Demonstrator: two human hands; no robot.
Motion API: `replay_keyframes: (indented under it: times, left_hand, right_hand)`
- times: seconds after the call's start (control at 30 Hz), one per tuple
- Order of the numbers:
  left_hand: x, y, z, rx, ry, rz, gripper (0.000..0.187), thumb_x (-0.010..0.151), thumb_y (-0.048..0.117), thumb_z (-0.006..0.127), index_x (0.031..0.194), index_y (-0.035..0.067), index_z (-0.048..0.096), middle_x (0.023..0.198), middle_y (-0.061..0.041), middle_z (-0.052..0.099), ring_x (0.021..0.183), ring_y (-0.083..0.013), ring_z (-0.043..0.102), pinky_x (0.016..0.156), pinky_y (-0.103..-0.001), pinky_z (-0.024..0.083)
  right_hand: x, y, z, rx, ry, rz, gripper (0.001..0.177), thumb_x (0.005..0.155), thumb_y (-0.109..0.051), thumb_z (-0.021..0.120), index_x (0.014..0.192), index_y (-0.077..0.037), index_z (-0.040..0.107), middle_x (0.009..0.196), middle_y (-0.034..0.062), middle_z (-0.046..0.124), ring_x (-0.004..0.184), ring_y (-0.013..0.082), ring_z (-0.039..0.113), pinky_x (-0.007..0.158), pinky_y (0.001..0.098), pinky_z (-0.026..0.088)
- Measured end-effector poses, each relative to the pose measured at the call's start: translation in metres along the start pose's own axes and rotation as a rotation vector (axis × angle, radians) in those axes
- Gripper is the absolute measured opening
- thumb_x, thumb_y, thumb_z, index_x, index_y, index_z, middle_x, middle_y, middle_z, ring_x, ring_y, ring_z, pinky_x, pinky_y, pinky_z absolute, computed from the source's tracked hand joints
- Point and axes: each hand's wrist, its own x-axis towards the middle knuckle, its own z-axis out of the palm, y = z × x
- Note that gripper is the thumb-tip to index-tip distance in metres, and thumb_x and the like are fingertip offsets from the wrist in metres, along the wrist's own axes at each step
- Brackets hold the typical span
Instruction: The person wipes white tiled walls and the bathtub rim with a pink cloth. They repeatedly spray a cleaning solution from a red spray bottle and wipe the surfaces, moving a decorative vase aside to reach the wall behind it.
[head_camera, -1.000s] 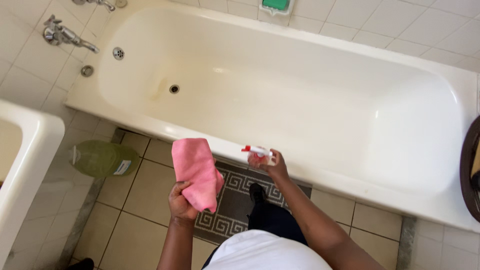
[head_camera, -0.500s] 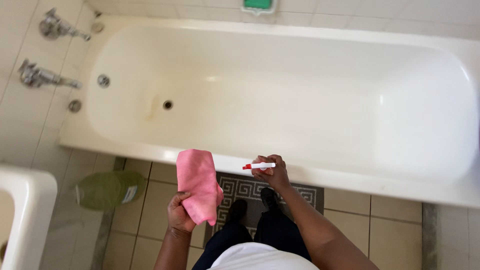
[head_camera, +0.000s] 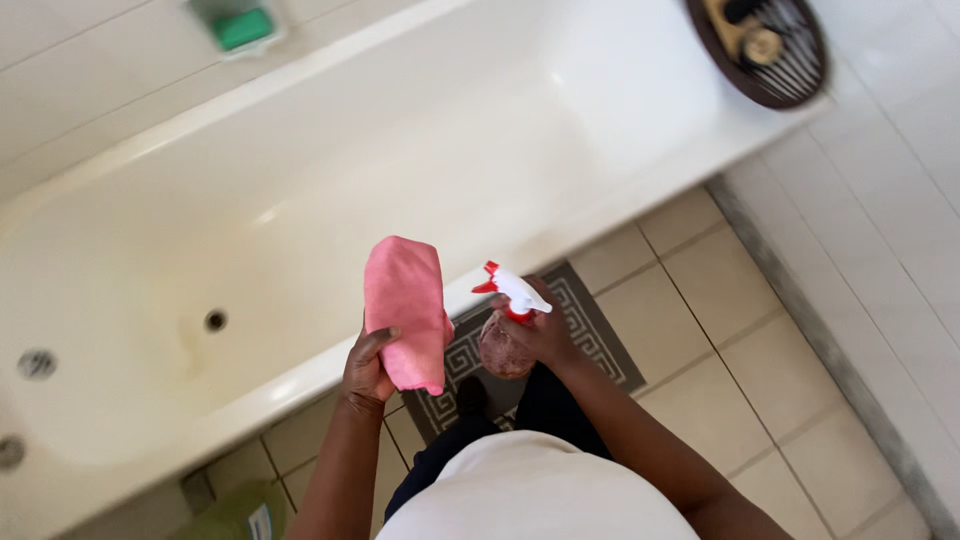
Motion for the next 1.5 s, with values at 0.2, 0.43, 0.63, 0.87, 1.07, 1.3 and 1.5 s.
replay_keyframes:
  times: [0.2,0.43,0.63,0.87,1.07,1.3,1.5]
  left_hand:
    - [0.029,-0.035,0.097,0.096,-0.122,-0.106,0.095,0.065,-0.003,0.056,0.156,0.008,0.034,0.138,-0.018,0.055,0.123,-0.0346,0.058,0.107,-0.048,0.048]
    - [0.085,-0.114,0.213,0.12,-0.346,-0.18,0.099,0.065,0.002,0.052,0.161,0.009,0.028,0.144,-0.019,0.052,0.13,-0.0361,0.054,0.109,-0.049,0.047]
    - [0.126,-0.215,0.313,0.079,-0.444,-0.208,0.103,0.063,0.005,0.054,0.162,0.01,0.025,0.148,-0.019,0.049,0.132,-0.0362,0.052,0.111,-0.048,0.046]
    - [0.156,-0.309,0.39,0.067,-0.415,-0.176,0.099,0.066,0.01,0.055,0.162,0.007,0.03,0.151,-0.019,0.05,0.133,-0.0335,0.055,0.112,-0.045,0.048]
    - [0.174,-0.347,0.424,0.023,-0.319,-0.184,0.092,0.072,0.014,0.058,0.161,0.004,0.036,0.144,-0.021,0.054,0.124,-0.0333,0.059,0.107,-0.047,0.05]
    - [0.218,-0.364,0.446,0.073,-0.265,-0.228,0.091,0.07,0.017,0.06,0.158,0.002,0.039,0.141,-0.022,0.057,0.122,-0.034,0.06,0.103,-0.047,0.053]
    - [0.276,-0.377,0.461,0.039,-0.282,-0.311,0.091,0.072,0.017,0.06,0.159,0.003,0.039,0.142,-0.017,0.058,0.123,-0.0305,0.06,0.107,-0.045,0.05]
  right_hand:
    - [-0.023,-0.03,-0.056,0.069,0.087,-0.053,0.057,0.086,0.005,0.069,0.139,-0.005,0.05,0.113,0.0034,0.062,0.099,0.014,0.065,0.089,0.0323,0.056]
    - [-0.027,-0.056,-0.182,-0.129,0.114,0.119,0.052,0.079,0.004,0.073,0.129,-0.006,0.063,0.091,0.0002,0.068,0.085,0.0107,0.068,0.077,0.0285,0.057]
    - [-0.034,-0.069,-0.319,-0.05,0.192,0.072,0.057,0.079,0.003,0.068,0.135,-0.008,0.059,0.089,-0.0011,0.067,0.08,0.0083,0.064,0.072,0.0254,0.054]
    - [-0.043,-0.111,-0.442,-0.354,0.041,0.383,0.058,0.08,0.008,0.057,0.132,-0.012,0.07,0.07,0.0112,0.065,0.056,0.0249,0.063,0.056,0.0369,0.051]
    - [-0.042,-0.083,-0.491,-0.62,0.177,-0.157,0.05,0.067,0.001,0.068,0.116,-0.01,0.07,0.097,0.0087,0.076,0.079,0.0266,0.072,0.072,0.0371,0.054]
    - [-0.022,-0.05,-0.53,-0.609,0.221,0.094,0.051,0.072,-0.002,0.069,0.122,-0.015,0.069,0.099,0.0053,0.076,0.083,0.0258,0.072,0.08,0.0394,0.052]
    - [0.016,-0.019,-0.561,-0.688,0.357,0.015,0.05,0.071,-0.001,0.07,0.12,-0.014,0.067,0.099,0.0059,0.075,0.089,0.0265,0.072,0.08,0.0414,0.051]
